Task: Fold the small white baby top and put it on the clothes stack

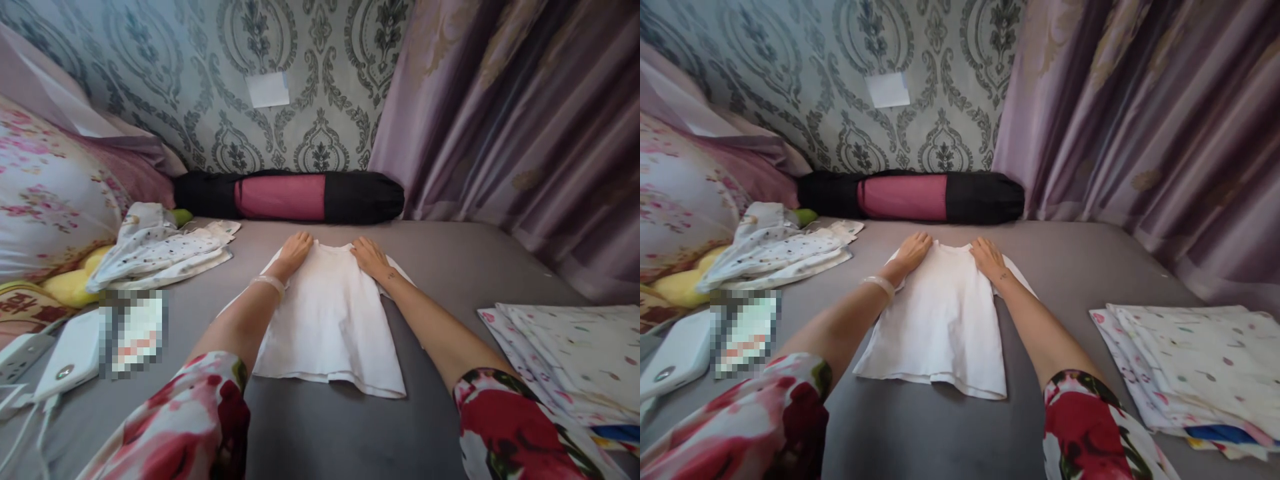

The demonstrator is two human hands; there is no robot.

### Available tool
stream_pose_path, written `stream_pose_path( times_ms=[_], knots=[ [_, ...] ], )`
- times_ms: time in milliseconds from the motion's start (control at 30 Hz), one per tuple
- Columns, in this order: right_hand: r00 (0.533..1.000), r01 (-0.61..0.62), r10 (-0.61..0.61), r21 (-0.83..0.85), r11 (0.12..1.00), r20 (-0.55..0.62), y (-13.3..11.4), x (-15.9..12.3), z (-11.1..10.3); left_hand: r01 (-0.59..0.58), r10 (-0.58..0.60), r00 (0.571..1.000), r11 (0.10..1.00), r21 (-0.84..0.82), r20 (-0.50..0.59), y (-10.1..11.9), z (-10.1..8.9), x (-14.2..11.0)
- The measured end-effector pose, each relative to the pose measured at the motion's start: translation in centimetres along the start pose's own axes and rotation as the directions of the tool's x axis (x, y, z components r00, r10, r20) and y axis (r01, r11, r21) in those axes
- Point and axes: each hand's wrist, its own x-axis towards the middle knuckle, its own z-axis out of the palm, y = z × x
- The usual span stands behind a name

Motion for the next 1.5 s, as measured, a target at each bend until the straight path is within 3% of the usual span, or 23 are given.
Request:
stream_pose_path(
  times_ms=[200, 300, 400, 500, 633, 733, 833, 933, 1000, 1233, 1500],
  knots=[
    [0.999, -0.038, 0.037, 0.044, 0.998, 0.024, -0.1, 0.0, 0.1, 0.014, -0.012, 0.999, 0.999, -0.029, 0.041, 0.2, 0.1, 0.6],
    [0.995, -0.084, 0.076, 0.138, 0.987, 0.062, 0.2, -0.1, -0.3, 0.106, -0.098, 0.989, 0.992, -0.067, 0.114, 0.9, -0.6, 0.2],
    [0.976, -0.201, 0.167, 0.285, 0.937, 0.139, 1.6, 0.1, -0.9, 0.19, -0.177, 0.978, 0.975, -0.114, 0.114, 2.1, -1.7, -0.3],
    [0.911, -0.398, 0.298, 0.423, 0.814, 0.284, 3.8, -0.1, -1.7, 0.176, -0.163, 0.983, 0.967, -0.185, 0.087, 4.1, -2.9, -0.8],
    [0.779, -0.627, 0.435, 0.566, 0.535, 0.451, 6.2, -1.7, -3.0, 0.018, -0.004, 0.999, 0.942, -0.336, 0.043, 7.5, -3.8, -1.1],
    [0.71, -0.701, 0.445, 0.611, 0.368, 0.546, 7.1, -3.4, -3.7, -0.119, 0.136, 0.991, 0.889, -0.442, 0.008, 10.1, -3.7, -0.9],
    [0.675, -0.732, 0.379, 0.636, 0.243, 0.632, 7.7, -5.0, -4.0, -0.182, 0.209, 0.978, 0.831, -0.526, -0.009, 12.3, -3.5, -0.5],
    [0.682, -0.723, 0.306, 0.673, 0.153, 0.664, 8.5, -6.3, -4.1, -0.196, 0.225, 0.974, 0.793, -0.577, -0.023, 13.9, -3.3, 0.2],
    [0.695, -0.712, 0.284, 0.686, 0.147, 0.661, 9.1, -6.9, -4.4, -0.18, 0.205, 0.978, 0.79, -0.587, -0.024, 14.7, -3.4, 0.7],
    [0.703, -0.711, 0.095, 0.699, 0.074, 0.705, 10.3, -8.3, -6.4, 0.027, 0.039, 0.992, 0.856, -0.517, 0.116, 16.7, -3.3, 1.6],
    [0.755, -0.654, 0.136, 0.749, 0.105, 0.641, 10.9, -9.8, -6.9, 0.115, -0.016, 0.981, 0.848, -0.518, 0.192, 17.3, -3.6, 1.4]
  ],
)
